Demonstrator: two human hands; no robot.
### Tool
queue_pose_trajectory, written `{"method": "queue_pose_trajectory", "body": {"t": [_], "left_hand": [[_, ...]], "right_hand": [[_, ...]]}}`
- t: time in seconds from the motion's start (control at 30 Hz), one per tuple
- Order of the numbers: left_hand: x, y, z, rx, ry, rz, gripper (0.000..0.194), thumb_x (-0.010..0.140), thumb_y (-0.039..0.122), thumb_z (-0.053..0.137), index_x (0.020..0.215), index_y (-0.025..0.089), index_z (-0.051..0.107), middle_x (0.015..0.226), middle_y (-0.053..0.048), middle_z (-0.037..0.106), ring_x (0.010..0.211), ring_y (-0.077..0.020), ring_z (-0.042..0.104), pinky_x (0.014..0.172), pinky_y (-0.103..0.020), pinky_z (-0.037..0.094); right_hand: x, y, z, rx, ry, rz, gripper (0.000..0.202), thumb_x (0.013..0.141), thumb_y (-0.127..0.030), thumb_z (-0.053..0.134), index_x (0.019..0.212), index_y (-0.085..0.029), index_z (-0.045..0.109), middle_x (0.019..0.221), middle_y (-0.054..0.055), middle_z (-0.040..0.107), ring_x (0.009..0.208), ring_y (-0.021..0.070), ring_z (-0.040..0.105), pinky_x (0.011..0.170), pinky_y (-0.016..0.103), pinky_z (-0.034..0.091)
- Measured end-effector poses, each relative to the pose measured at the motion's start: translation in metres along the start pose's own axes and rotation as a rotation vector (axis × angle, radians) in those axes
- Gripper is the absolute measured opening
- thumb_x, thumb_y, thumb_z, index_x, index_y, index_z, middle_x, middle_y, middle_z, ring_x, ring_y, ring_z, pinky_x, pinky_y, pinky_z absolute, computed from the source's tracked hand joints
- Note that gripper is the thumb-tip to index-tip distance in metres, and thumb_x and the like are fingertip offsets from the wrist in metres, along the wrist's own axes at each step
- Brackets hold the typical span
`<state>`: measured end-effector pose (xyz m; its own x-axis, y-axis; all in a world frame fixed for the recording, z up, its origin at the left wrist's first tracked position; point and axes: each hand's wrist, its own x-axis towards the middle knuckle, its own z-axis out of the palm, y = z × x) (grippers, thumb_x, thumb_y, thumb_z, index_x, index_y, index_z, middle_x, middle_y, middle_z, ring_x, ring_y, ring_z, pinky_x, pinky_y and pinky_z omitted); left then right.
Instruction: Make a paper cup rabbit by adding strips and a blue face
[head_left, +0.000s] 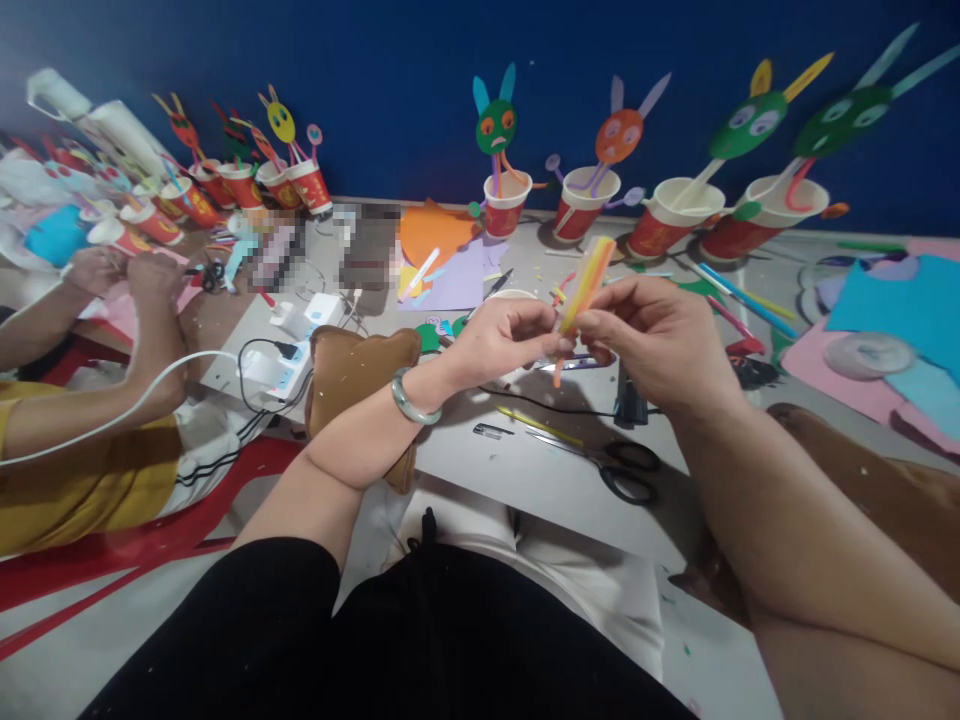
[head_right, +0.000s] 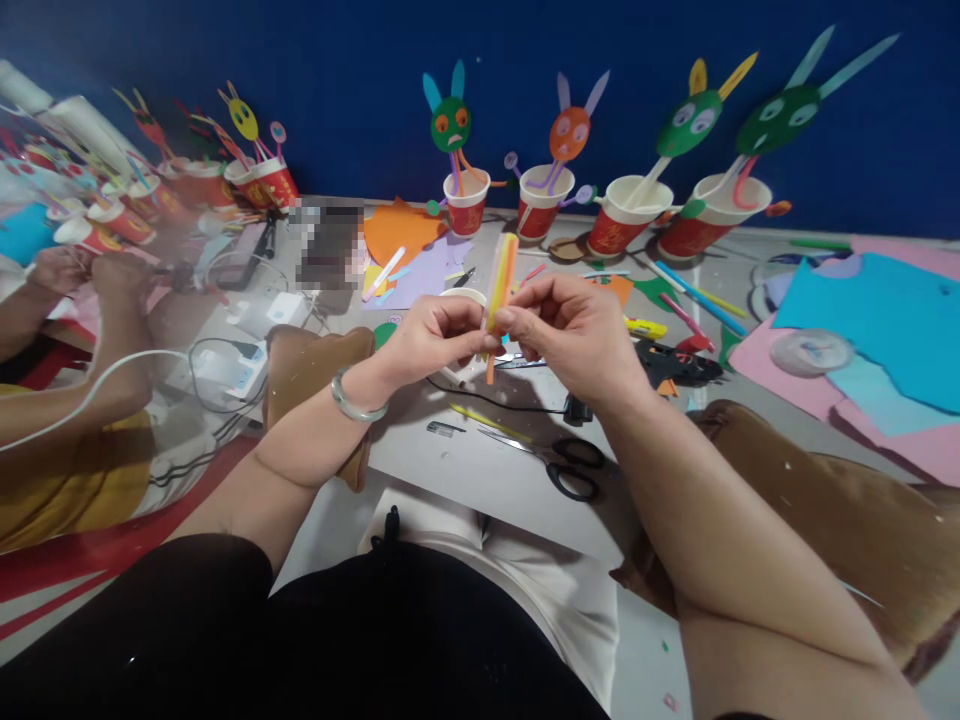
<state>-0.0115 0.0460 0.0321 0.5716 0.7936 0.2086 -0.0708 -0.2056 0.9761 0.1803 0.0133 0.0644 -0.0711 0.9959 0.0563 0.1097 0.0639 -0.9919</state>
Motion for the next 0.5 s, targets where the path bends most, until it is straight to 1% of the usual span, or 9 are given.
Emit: {"method": "queue_pose_trajectory", "body": {"t": [0.1, 0.2, 0.27, 0.33, 0.4, 0.5], "left_hand": [[0.001, -0.001, -0.005, -0.080, 0.066, -0.029, 0.056, 0.081, 0.070, 0.084, 0.077, 0.019, 0.063, 0.075, -0.002, 0.068, 0.058, -0.0068, 0.052, 0.052, -0.026, 0.038], [0.003, -0.003, -0.010, -0.114, 0.133, -0.036, 0.055, 0.082, 0.071, 0.083, 0.080, 0.019, 0.063, 0.084, -0.003, 0.074, 0.054, -0.0042, 0.048, 0.050, -0.026, 0.037], [0.002, -0.004, -0.010, -0.114, 0.157, -0.037, 0.056, 0.081, 0.073, 0.083, 0.082, 0.020, 0.064, 0.082, -0.002, 0.073, 0.052, -0.0037, 0.047, 0.048, -0.025, 0.038], [0.001, -0.004, -0.008, -0.112, 0.173, -0.055, 0.057, 0.081, 0.075, 0.081, 0.084, 0.020, 0.066, 0.076, -0.001, 0.069, 0.052, -0.0044, 0.048, 0.047, -0.025, 0.039], [-0.001, -0.005, -0.005, -0.124, 0.175, -0.068, 0.057, 0.082, 0.076, 0.079, 0.085, 0.020, 0.066, 0.072, 0.000, 0.066, 0.053, -0.0049, 0.049, 0.048, -0.025, 0.039], [-0.001, -0.006, -0.004, -0.147, 0.163, -0.065, 0.056, 0.085, 0.075, 0.077, 0.084, 0.020, 0.067, 0.074, 0.000, 0.065, 0.053, -0.0048, 0.048, 0.048, -0.026, 0.039]], "right_hand": [[0.004, 0.002, -0.009, -0.003, -0.002, -0.028, 0.065, 0.066, -0.082, 0.088, 0.078, -0.022, 0.066, 0.063, -0.002, 0.061, 0.049, 0.0095, 0.048, 0.050, 0.030, 0.038], [0.004, 0.003, -0.014, -0.147, -0.107, 0.000, 0.065, 0.072, -0.085, 0.082, 0.072, -0.021, 0.069, 0.056, -0.001, 0.057, 0.052, 0.0110, 0.048, 0.052, 0.030, 0.039], [0.003, 0.004, -0.012, -0.226, -0.190, 0.039, 0.064, 0.074, -0.085, 0.081, 0.072, -0.021, 0.072, 0.054, 0.000, 0.056, 0.053, 0.0124, 0.049, 0.052, 0.029, 0.039], [0.001, 0.006, -0.007, -0.223, -0.238, 0.067, 0.061, 0.074, -0.082, 0.082, 0.073, -0.022, 0.075, 0.054, 0.000, 0.056, 0.052, 0.0130, 0.049, 0.051, 0.030, 0.038], [-0.002, 0.007, -0.002, -0.186, -0.255, 0.083, 0.056, 0.075, -0.078, 0.084, 0.075, -0.023, 0.076, 0.054, -0.001, 0.055, 0.051, 0.0130, 0.049, 0.050, 0.030, 0.039], [-0.004, 0.008, 0.003, -0.134, -0.259, 0.100, 0.051, 0.077, -0.074, 0.085, 0.074, -0.023, 0.077, 0.054, -0.001, 0.058, 0.049, 0.0124, 0.048, 0.049, 0.029, 0.041]]}}
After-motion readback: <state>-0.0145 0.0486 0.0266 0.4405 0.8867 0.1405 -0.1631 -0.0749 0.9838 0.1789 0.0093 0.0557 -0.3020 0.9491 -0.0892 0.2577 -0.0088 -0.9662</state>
